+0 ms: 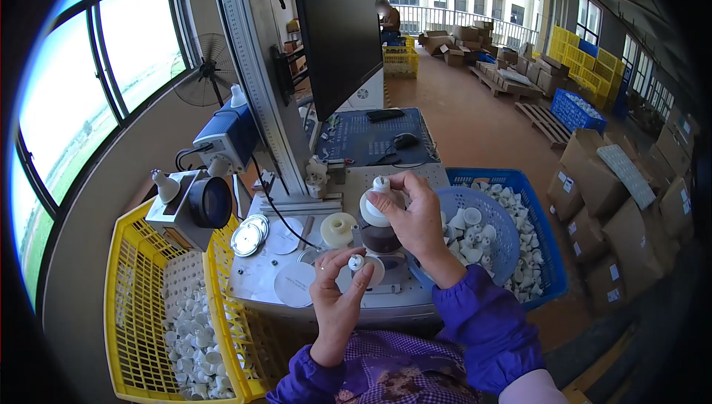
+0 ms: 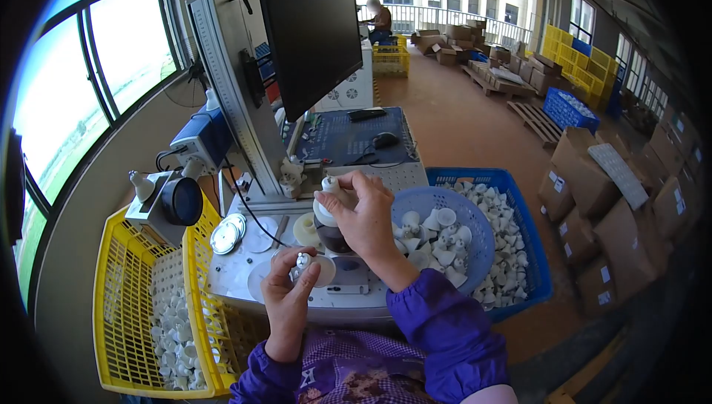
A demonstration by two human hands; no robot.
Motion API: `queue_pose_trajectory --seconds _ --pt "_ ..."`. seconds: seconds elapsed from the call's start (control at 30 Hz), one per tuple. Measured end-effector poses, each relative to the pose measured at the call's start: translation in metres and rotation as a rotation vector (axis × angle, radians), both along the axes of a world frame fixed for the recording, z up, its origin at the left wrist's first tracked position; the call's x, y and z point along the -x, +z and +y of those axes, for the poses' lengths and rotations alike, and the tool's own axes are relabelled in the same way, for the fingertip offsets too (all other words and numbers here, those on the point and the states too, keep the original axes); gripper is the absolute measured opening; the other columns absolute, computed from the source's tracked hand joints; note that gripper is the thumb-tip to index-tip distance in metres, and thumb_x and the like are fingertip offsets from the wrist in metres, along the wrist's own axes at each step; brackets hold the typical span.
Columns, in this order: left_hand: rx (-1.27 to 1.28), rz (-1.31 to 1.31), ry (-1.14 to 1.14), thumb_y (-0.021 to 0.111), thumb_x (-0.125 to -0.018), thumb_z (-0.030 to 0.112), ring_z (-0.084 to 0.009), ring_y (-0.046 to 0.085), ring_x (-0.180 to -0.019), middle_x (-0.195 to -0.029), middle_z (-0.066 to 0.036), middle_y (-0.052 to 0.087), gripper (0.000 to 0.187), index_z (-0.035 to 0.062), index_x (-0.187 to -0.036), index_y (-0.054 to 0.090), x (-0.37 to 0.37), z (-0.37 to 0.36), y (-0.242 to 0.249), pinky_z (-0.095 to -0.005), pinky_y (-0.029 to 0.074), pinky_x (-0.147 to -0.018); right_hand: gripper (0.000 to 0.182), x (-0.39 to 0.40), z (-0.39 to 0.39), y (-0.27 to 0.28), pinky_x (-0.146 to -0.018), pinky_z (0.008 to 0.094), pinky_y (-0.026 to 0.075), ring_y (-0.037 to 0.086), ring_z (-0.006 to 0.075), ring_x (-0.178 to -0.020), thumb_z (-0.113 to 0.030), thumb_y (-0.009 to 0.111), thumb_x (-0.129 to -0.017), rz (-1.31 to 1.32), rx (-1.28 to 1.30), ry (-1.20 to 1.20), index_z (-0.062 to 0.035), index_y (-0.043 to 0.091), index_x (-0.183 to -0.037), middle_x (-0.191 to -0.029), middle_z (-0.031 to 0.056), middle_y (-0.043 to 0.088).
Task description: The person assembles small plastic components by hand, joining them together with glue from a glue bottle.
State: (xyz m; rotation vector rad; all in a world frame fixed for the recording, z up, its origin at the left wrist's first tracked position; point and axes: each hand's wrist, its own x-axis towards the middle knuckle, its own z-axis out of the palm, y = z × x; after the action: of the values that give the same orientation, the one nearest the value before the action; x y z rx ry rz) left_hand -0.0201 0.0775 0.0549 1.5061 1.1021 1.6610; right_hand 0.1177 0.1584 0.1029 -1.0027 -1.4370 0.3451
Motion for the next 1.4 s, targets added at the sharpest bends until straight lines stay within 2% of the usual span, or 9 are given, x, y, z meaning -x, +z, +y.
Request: queue_pose_trajectory --seconds 0.03,0.43,0.6,0.77,0.87,0.93,1.17,1.33,1.4 --pt "0.010 -0.024 -0.012 0.073 -0.077 0.010 -0.0196 0.051 -0.100 -0.097 -0.006 0.063 0.024 0.0041 -0.100 0.067 -0.001 -0.002 -0.001 -0.0318 0.036 -0.092 0.032 0.000 0.002 -0.002 -0.072 0.0373 0.044 0.060 0.0233 -0.077 -0.027 0.078 -0.072 -0.117 -0.054 -0.128 -0.0030 0.060 -0.083 -0.077 0.0094 0.064" --pt "0.107 -0.071 -0.104 0.073 -0.077 0.008 -0.0190 0.051 -0.101 -0.098 -0.006 0.062 0.023 0.0034 -0.099 0.066 -0.015 -0.021 -0.014 -0.0305 0.037 -0.091 0.036 0.003 0.001 -0.005 -0.085 0.0390 0.031 0.050 0.0232 -0.091 -0.033 0.079 -0.068 -0.105 -0.001 -0.131 -0.0089 0.059 -0.085 -0.086 0.0032 0.061" --pt "0.139 -0.032 -0.143 0.072 -0.077 0.006 -0.0187 0.051 -0.102 -0.099 -0.006 0.063 0.023 0.0037 -0.099 0.066 -0.018 -0.031 -0.021 -0.0303 0.037 -0.092 0.047 -0.026 0.000 -0.009 -0.083 0.0336 0.042 0.051 0.0226 -0.102 -0.043 0.071 -0.078 -0.059 -0.073 0.018 -0.0035 0.058 -0.100 -0.096 0.0097 0.061" --pt "0.234 -0.101 -0.133 0.072 -0.077 0.005 -0.0181 0.051 -0.101 -0.099 -0.006 0.064 0.021 0.0034 -0.097 0.066 -0.009 -0.041 -0.038 -0.0307 0.037 -0.093 0.030 -0.114 0.015 -0.039 -0.069 0.0325 0.047 0.060 0.0209 -0.075 -0.028 0.066 -0.085 0.078 0.155 -0.031 -0.0009 0.060 -0.097 -0.089 0.0087 0.065" --pt "0.282 -0.102 -0.146 0.072 -0.077 0.006 -0.0176 0.052 -0.100 -0.099 -0.006 0.063 0.021 0.0040 -0.097 0.066 -0.009 -0.046 -0.053 -0.0300 0.038 -0.092 0.021 -0.148 0.007 -0.065 -0.066 0.0334 0.048 0.062 0.0242 -0.071 -0.017 0.065 -0.082 -0.268 0.266 -0.150 -0.0001 0.062 -0.094 -0.084 0.0110 0.067" --pt "0.322 -0.073 -0.155 0.072 -0.077 0.007 -0.0174 0.052 -0.100 -0.099 -0.006 0.063 0.021 0.0042 -0.097 0.067 -0.012 -0.050 -0.057 -0.0296 0.038 -0.091 0.018 -0.158 -0.006 -0.076 -0.068 0.0346 0.049 0.064 0.0275 -0.077 -0.012 0.065 -0.080 -0.521 0.546 -0.011 0.0004 0.063 -0.093 -0.084 0.0153 0.066" --pt "0.410 -0.124 -0.202 0.073 -0.077 0.007 -0.0159 0.054 -0.096 -0.096 -0.005 0.063 0.021 0.0053 -0.097 0.067 -0.024 -0.057 -0.068 -0.0283 0.041 -0.087 0.022 -0.138 0.001 -0.095 -0.074 0.0401 0.049 0.063 0.0337 -0.084 -0.015 0.067 -0.078 -0.511 0.554 -0.014 0.0006 0.064 -0.093 -0.091 0.0179 0.065" --pt "0.398 -0.096 -0.211 0.073 -0.077 0.007 -0.0152 0.054 -0.094 -0.094 -0.005 0.063 0.021 0.0055 -0.097 0.067 -0.023 -0.061 -0.064 -0.0278 0.042 -0.086 0.022 -0.125 0.028 -0.137 -0.073 0.0421 0.047 0.060 0.0377 -0.082 -0.016 0.069 -0.075 -0.860 0.372 -0.115 0.0011 0.063 -0.088 -0.089 0.0184 0.060" --pt "0.407 -0.145 -0.201 0.073 -0.077 0.007 -0.0150 0.053 -0.094 -0.094 -0.004 0.063 0.021 0.0057 -0.097 0.067 -0.022 -0.062 -0.065 -0.0278 0.042 -0.085 0.021 -0.123 0.035 -0.142 -0.073 0.0428 0.047 0.059 0.0375 -0.085 -0.016 0.069 -0.074 -0.835 0.374 -0.106 0.0005 0.063 -0.086 -0.090 0.0188 0.058"
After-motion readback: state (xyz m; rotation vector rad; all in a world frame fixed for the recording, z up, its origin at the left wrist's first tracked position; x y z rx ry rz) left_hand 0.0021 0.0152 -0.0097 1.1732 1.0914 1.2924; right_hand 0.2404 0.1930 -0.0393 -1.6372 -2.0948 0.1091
